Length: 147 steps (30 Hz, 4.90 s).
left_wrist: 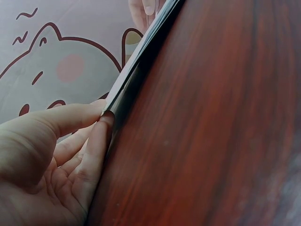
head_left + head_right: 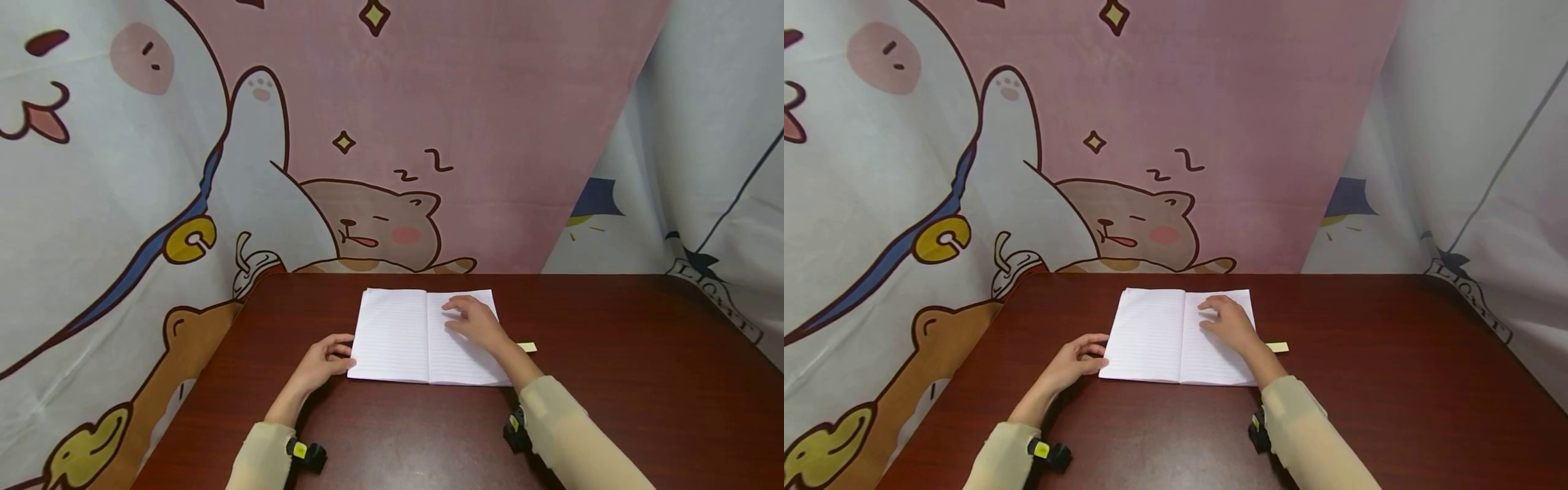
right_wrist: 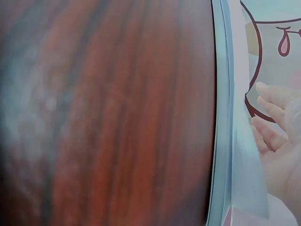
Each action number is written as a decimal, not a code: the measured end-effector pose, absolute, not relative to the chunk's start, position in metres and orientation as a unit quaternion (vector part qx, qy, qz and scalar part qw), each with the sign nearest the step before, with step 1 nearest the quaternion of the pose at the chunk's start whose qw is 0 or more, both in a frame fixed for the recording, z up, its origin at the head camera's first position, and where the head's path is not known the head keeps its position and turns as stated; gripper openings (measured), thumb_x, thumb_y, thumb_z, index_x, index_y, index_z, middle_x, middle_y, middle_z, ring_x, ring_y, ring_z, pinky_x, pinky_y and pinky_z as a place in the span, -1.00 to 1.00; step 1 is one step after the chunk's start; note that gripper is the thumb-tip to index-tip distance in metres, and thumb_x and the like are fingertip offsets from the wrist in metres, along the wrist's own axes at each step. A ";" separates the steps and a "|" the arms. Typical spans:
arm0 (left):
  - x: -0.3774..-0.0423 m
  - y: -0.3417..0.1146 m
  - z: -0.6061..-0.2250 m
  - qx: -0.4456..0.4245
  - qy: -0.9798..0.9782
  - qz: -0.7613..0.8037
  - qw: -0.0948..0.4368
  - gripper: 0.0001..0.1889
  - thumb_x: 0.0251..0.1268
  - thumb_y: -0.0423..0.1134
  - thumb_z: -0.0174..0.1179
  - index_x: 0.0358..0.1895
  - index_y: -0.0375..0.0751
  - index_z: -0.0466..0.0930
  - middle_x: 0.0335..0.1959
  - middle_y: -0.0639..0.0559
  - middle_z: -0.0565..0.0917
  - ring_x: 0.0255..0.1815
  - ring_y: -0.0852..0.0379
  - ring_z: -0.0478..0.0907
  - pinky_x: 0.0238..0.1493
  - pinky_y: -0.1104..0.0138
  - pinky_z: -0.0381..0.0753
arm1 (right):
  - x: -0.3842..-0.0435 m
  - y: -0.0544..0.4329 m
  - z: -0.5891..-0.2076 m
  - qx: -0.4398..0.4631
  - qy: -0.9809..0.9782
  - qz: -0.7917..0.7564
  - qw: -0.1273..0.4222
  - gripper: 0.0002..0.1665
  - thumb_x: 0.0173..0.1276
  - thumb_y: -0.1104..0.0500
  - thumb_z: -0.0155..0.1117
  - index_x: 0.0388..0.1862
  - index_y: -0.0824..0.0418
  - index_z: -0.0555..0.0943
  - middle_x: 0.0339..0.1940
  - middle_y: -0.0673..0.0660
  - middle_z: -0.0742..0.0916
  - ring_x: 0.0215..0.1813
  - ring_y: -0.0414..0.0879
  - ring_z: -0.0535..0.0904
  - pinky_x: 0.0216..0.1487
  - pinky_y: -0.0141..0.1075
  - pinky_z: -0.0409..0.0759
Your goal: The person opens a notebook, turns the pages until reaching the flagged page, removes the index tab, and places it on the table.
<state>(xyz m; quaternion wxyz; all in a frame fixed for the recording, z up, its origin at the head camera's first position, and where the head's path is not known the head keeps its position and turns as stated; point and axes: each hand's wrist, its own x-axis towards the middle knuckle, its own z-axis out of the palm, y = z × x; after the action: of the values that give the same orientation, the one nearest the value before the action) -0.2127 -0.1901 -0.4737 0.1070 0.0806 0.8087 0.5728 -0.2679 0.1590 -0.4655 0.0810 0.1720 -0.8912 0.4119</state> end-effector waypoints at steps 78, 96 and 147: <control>-0.213 -0.189 -0.473 0.074 0.813 0.568 0.107 -0.44 0.28 -0.35 0.32 0.33 -0.37 0.42 -0.01 -0.32 0.61 -0.27 0.18 0.57 -0.17 0.35 0.68 | -0.270 0.208 -0.465 0.012 -0.941 0.331 0.072 -0.26 0.27 0.18 0.36 0.31 0.59 0.39 0.33 0.59 0.43 0.41 0.44 0.29 0.45 0.19 0.25; -0.213 -0.190 -0.475 0.081 0.810 0.572 0.105 -0.44 0.29 -0.34 0.31 0.34 -0.39 0.41 -0.01 -0.34 0.61 -0.25 0.18 0.57 -0.18 0.33 0.69 | -0.266 0.207 -0.463 -0.022 -0.920 0.383 0.082 -0.46 0.36 0.26 0.24 0.29 0.44 0.49 0.34 0.50 0.47 0.31 0.36 0.44 0.37 0.16 0.38; -0.215 -0.190 -0.476 0.078 0.815 0.565 0.105 -0.44 0.30 -0.34 0.30 0.34 -0.39 0.40 0.00 -0.35 0.60 -0.26 0.19 0.57 -0.19 0.36 0.67 | -0.261 0.200 -0.455 -0.053 -0.888 0.401 0.219 -0.84 0.33 0.11 0.40 -0.26 0.19 0.68 -0.35 0.17 0.73 -0.31 -0.09 0.55 -0.32 -0.37 0.42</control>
<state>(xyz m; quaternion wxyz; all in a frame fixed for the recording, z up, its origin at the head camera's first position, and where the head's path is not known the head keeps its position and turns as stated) -0.2146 -0.1901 -0.4755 0.1048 0.0784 0.8146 0.5651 -0.2608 0.2000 -0.4551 0.2188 -0.0528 -0.8878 0.4013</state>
